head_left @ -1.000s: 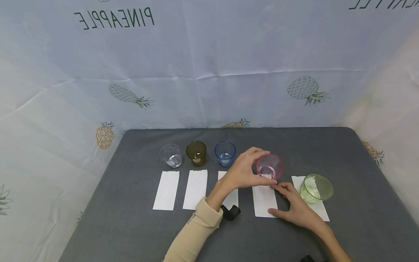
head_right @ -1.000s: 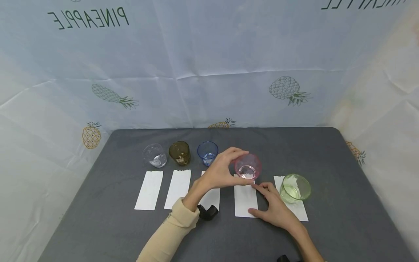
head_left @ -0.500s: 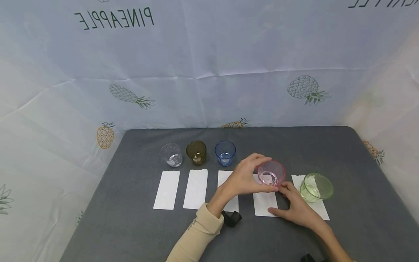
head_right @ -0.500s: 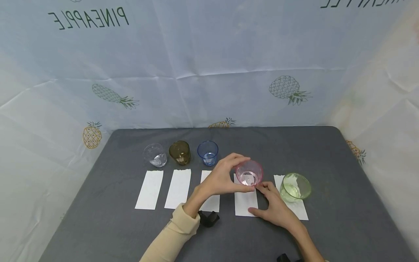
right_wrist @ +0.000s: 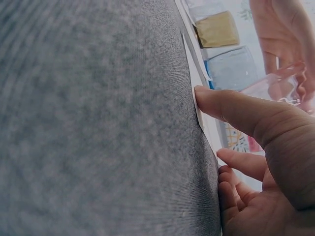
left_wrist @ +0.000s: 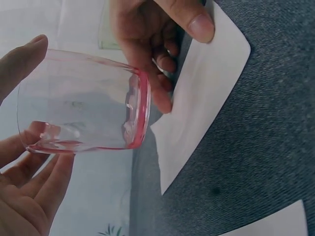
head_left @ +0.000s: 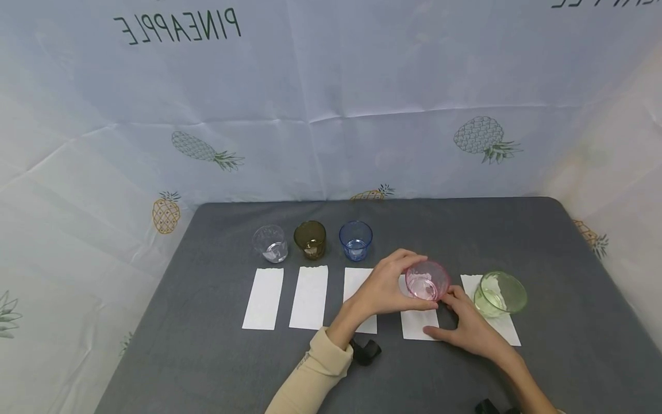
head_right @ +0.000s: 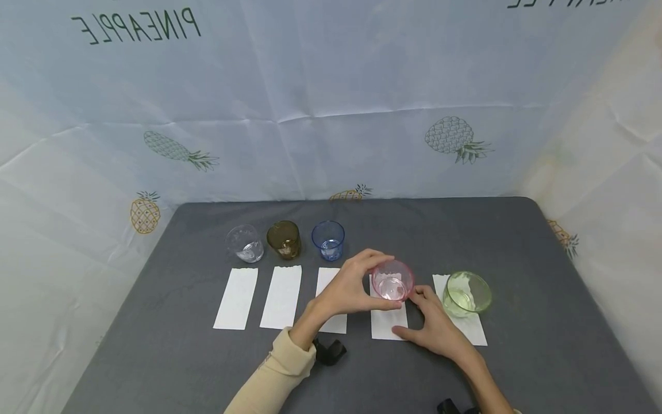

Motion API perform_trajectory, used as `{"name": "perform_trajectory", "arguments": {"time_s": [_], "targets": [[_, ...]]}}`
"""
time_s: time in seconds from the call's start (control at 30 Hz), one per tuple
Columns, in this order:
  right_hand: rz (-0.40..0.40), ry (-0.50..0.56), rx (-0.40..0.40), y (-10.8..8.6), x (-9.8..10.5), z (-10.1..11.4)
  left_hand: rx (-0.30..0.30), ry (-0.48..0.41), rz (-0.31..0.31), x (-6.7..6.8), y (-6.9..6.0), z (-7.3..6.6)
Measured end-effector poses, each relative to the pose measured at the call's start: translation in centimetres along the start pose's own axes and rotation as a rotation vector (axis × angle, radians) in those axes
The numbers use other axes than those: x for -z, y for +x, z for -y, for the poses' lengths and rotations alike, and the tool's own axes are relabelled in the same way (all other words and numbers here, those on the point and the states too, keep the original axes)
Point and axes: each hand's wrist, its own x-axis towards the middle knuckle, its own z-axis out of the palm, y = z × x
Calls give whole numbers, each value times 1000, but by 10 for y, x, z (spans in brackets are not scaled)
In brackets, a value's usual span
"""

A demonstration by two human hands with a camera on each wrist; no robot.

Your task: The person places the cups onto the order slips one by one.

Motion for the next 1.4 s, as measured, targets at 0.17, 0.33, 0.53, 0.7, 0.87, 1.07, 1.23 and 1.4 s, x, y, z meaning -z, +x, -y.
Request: {"name": "perform_trajectory", "arguments": {"time_s": [0.17, 0.33, 0.53, 0.7, 0.87, 1.07, 1.23, 1.4], "targets": [[13, 10, -12, 0, 0, 2, -9, 0, -2, -3, -3, 3], [14, 23, -19, 0, 0, 2, -1, 17, 0, -6, -5, 5], [18, 20, -32, -1, -1, 2, 23, 24, 17, -8, -7, 6], [20, 18, -39, -1, 0, 2, 33, 29, 29, -9, -8, 5], [18, 20, -43, -1, 0, 2, 42, 30, 34, -9, -8, 6], [15, 22, -31, 0, 0, 2, 59, 52, 39, -11, -9, 7], [16, 7, -41, -1, -1, 2, 60, 51, 42, -12, -9, 8], [17, -1, -47, -1, -1, 2, 55, 51, 43, -13, -9, 9]]}}
